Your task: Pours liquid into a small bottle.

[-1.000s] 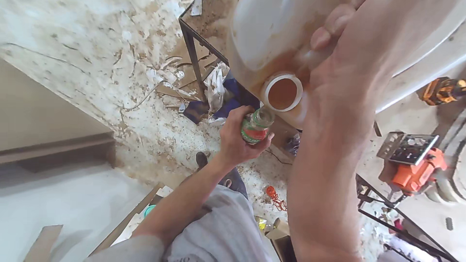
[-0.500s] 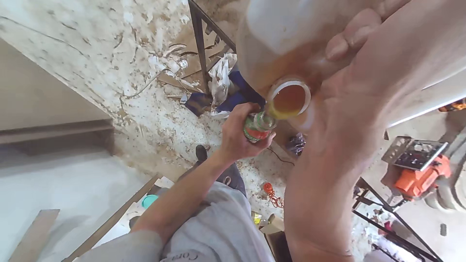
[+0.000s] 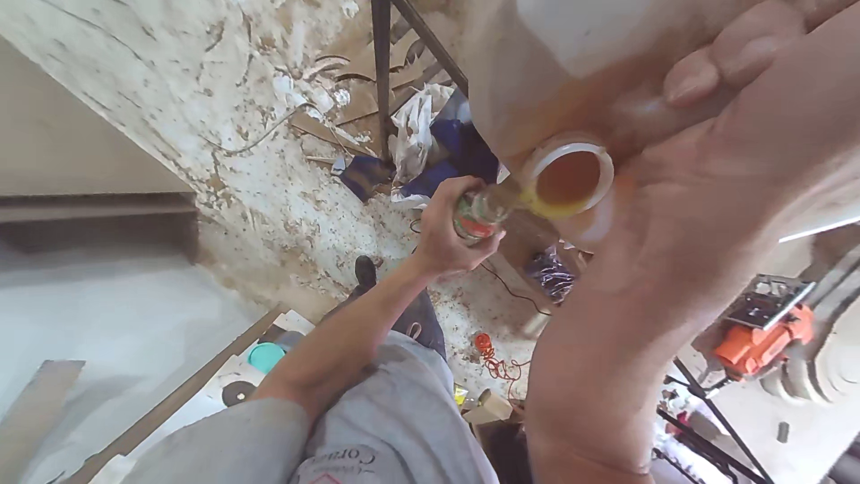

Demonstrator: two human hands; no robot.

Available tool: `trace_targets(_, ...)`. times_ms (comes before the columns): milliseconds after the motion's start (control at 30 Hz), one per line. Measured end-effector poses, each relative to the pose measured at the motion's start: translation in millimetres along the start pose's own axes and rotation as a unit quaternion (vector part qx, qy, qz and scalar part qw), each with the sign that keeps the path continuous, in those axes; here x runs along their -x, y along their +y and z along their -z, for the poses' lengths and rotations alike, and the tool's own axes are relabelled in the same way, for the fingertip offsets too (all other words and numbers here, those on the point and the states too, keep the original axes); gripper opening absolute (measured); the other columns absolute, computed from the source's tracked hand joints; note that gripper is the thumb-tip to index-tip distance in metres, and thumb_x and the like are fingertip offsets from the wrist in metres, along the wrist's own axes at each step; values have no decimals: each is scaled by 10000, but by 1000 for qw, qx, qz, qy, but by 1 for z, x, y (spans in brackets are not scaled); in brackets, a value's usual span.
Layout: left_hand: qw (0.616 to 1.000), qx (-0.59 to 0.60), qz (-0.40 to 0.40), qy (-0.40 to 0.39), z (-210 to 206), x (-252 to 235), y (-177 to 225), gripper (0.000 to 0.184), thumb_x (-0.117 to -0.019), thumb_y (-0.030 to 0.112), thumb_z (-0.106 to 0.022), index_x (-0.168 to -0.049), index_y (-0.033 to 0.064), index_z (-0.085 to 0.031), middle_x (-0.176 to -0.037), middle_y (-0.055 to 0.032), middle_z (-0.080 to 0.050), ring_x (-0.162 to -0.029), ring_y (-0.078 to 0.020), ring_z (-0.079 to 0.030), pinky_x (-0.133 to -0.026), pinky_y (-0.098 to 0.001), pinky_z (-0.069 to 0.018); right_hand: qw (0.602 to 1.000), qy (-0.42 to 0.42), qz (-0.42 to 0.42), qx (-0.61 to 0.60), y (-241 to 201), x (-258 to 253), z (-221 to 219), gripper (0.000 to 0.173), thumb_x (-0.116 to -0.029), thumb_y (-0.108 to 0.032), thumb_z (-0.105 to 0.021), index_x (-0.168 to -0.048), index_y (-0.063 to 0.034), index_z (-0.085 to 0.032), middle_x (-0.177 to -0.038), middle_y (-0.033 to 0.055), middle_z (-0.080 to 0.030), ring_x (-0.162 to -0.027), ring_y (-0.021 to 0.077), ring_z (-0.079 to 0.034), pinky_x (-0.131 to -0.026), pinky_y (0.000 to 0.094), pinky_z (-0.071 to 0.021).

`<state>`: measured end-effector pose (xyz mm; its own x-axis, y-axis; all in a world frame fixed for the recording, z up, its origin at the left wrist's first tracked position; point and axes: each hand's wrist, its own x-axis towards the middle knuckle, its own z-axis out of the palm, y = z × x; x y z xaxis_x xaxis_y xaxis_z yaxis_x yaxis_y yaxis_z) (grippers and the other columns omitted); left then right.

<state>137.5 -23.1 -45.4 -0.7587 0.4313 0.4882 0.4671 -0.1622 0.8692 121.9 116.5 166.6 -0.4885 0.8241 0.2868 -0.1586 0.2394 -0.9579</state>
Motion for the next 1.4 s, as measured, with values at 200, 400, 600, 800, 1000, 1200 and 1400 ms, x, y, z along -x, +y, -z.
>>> trace_targets(200, 1000, -1, 25, 8, -19, -10, -8, 676, -689, 251, -857, -1221, -67, -588, -1120, -185, -665, -1051, -247, -661, -936, -378, -571, 999, -8, -35, 20, 2, 2, 8, 325, -796, 220, -552, -696, -71, -445, -556, 34, -486, -474, 136, -536, -474, 242, -538)
trace_targets(400, 999, 22, 24, 11, -19, 0, -12, 678, -690, 252, -863, -1223, -63, -585, -1127, -186, -656, -1057, -254, -656, -932, -386, -576, 998, -46, -37, -28, 5, 11, 11, 276, -929, 152, -468, -757, -64, -454, -579, 26, -466, -504, 132, -529, -516, 238, -542)
trace_targets(600, 999, 30, 7, 17, -16, 1, -14, 658, -699, 223, -863, -1225, -58, -583, -1142, -194, -655, -1090, -269, -645, -971, -397, -556, 997, -79, -18, -18, 7, 9, 16, 246, -867, 152, -469, -753, -66, -474, -579, 24, -486, -501, 129, -531, -518, 237, -532)
trace_targets(800, 999, 32, -7, 21, -11, -3, -9, 669, -699, 228, -863, -1229, -61, -574, -1136, -194, -653, -1083, -270, -643, -964, -400, -558, 997, -70, -29, 1, 9, 11, 17, 197, -857, 148, -514, -787, -35, -489, -610, 53, -500, -532, 160, -555, -551, 276, -560)
trace_targets(1000, 1000, 20, -7, 13, -10, -4, -6, 676, -696, 244, -868, -1231, -52, -579, -1146, -191, -650, -1094, -276, -642, -965, -409, -562, 996, -86, -24, 7, 6, 15, 19, 188, -860, 146, -514, -791, -29, -502, -646, 62, -515, -579, 174, -562, -592, 301, -561)
trace_targets(1200, 1000, 9, 1, 16, -12, -4, -9, 679, -702, 260, -850, -1230, -75, -586, -1145, -203, -656, -1090, -274, -647, -967, -400, -558, 996, -81, -22, 3, 5, 21, 17, 195, -881, 122, -511, -800, -54, -495, -630, 38, -510, -553, 160, -566, -583, 295, -575)
trace_targets(1400, 1000, 19, 7, 2, -9, -3, -6, 667, -700, 240, -863, -1230, -59, -590, -1150, -195, -655, -1100, -270, -646, -971, -397, -561, 997, -77, -11, 19, 5, 18, 18, 204, -812, 176, -546, -782, -21, -508, -662, 87, -550, -598, 213, -600, -600, 344, -588)
